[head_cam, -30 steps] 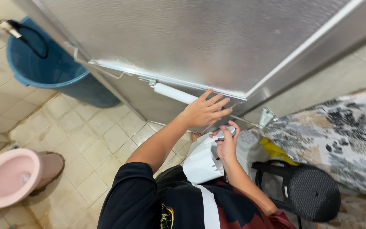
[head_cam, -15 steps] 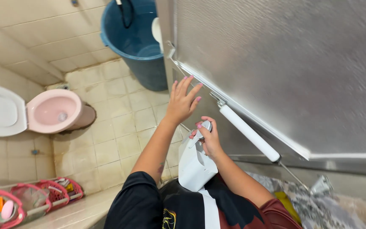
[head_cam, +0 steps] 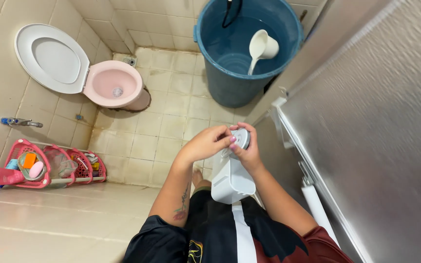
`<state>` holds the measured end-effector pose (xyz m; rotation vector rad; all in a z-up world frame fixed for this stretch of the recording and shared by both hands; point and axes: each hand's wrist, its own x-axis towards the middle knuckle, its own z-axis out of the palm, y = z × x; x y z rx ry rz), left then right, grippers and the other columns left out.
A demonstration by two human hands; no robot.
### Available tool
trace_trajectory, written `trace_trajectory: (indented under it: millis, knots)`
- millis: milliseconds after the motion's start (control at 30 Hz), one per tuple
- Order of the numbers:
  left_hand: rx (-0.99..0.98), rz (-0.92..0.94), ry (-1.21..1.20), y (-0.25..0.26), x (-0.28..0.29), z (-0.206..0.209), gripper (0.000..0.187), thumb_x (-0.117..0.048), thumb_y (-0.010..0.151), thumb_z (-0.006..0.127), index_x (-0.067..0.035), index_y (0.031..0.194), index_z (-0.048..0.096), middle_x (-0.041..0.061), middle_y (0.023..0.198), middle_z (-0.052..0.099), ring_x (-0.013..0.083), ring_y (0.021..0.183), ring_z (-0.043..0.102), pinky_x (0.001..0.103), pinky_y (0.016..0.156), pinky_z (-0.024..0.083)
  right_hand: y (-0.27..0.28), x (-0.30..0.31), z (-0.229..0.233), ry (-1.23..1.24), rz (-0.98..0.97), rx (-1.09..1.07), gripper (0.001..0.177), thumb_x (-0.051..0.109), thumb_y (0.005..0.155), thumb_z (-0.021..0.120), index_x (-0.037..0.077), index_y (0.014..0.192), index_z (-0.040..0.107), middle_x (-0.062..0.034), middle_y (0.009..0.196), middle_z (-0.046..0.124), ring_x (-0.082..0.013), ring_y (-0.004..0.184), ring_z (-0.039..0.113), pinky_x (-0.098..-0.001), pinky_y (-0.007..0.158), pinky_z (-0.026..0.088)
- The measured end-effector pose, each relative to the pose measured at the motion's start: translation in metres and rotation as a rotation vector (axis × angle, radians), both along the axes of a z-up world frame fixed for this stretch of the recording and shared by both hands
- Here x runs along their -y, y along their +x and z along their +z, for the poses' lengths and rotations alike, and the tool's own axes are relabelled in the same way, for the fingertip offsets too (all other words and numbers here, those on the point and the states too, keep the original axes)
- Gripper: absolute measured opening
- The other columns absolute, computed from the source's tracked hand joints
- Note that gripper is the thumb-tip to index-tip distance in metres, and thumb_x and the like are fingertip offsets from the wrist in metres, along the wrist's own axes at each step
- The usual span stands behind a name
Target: The person assembles a bathroom storage shelf by attaching its wall mount, adheres it to the bathroom wall by hand, and places toothbrushes, toothpaste, and bath sponges into and around the shelf.
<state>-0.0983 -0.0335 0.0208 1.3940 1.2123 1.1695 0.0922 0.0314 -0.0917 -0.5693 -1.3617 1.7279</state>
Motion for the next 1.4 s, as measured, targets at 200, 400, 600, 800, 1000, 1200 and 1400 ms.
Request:
trace_trajectory:
  millis: [200,400,600,800,1000,1200,1400]
  knots:
    - [-0.053,-0.137,-0.107,-0.069,-0.055,-0.007,0.029,-0.028,0.085,0.079,-0.006,0.084,0.060,0.005,0.082,0.062,0.0159,0.075,0.057,0.031,0.066,0.047,-0.065,-0.042,-0.011,0.243,0.086,0.158,0.113,0.049,0.065,0.094,0.009,0.154,0.037,-0.0108,0.141,0.052,-0.0213,0.127,0.057,-0.0365,0.111,0.047]
    - [-0.119,-0.280,-0.057,-0.145,-0.122,0.002,0.030,-0.031,0.089,0.076,-0.006,0.086,0.060,0.006,0.089,0.060,0.0183,0.081,0.057,0.032,0.071,0.048,-0.132,-0.084,0.003,0.145,-0.011,0.087,0.119,0.058,0.060,0.090,0.007,0.154,0.038,-0.0105,0.141,0.052,-0.0213,0.126,0.057,-0.0369,0.109,0.049]
    - [-0.177,-0.396,0.071,-0.177,-0.203,0.004,0.024,-0.028,0.095,0.070,-0.005,0.093,0.063,0.008,0.095,0.059,0.0238,0.087,0.060,0.034,0.080,0.050,-0.171,-0.146,0.010,0.134,-0.143,-0.050,0.116,0.055,0.063,0.091,0.006,0.151,0.035,-0.0134,0.147,0.048,-0.0253,0.125,0.059,-0.0398,0.107,0.052]
    - [-0.206,-0.401,0.345,-0.195,-0.293,0.007,0.016,-0.021,0.101,0.065,-0.005,0.099,0.060,0.010,0.099,0.059,0.0284,0.102,0.062,0.038,0.092,0.052,-0.199,-0.226,0.020,0.292,-0.300,-0.039,0.112,0.054,0.067,0.087,0.007,0.155,0.036,-0.0148,0.150,0.050,-0.0243,0.131,0.057,-0.0375,0.112,0.050]
    - [-0.202,-0.578,0.280,-0.211,-0.389,0.052,0.024,-0.025,0.095,0.072,-0.006,0.092,0.058,0.009,0.092,0.059,0.0261,0.085,0.061,0.037,0.080,0.052,-0.212,-0.297,0.056,0.211,-0.381,-0.030,0.114,0.052,0.064,0.091,0.007,0.152,0.034,-0.0135,0.150,0.048,-0.0221,0.116,0.062,-0.0366,0.101,0.055]
    - [-0.154,-0.799,0.388,-0.188,-0.475,0.075,0.022,-0.024,0.098,0.068,-0.006,0.094,0.056,0.009,0.094,0.057,0.0264,0.085,0.060,0.037,0.077,0.052,-0.200,-0.347,0.088,0.271,-0.676,0.073,0.114,0.057,0.063,0.087,0.009,0.153,0.035,-0.0125,0.146,0.050,-0.0221,0.123,0.061,-0.0375,0.103,0.054]
    - [-0.079,-1.081,0.509,-0.156,-0.539,0.078,0.023,-0.025,0.102,0.065,-0.005,0.096,0.055,0.011,0.093,0.055,0.0293,0.084,0.057,0.039,0.078,0.049,-0.199,-0.366,0.114,0.423,-1.014,0.173,0.110,0.059,0.066,0.085,0.011,0.154,0.038,-0.0121,0.147,0.052,-0.0253,0.134,0.055,-0.0409,0.115,0.048]
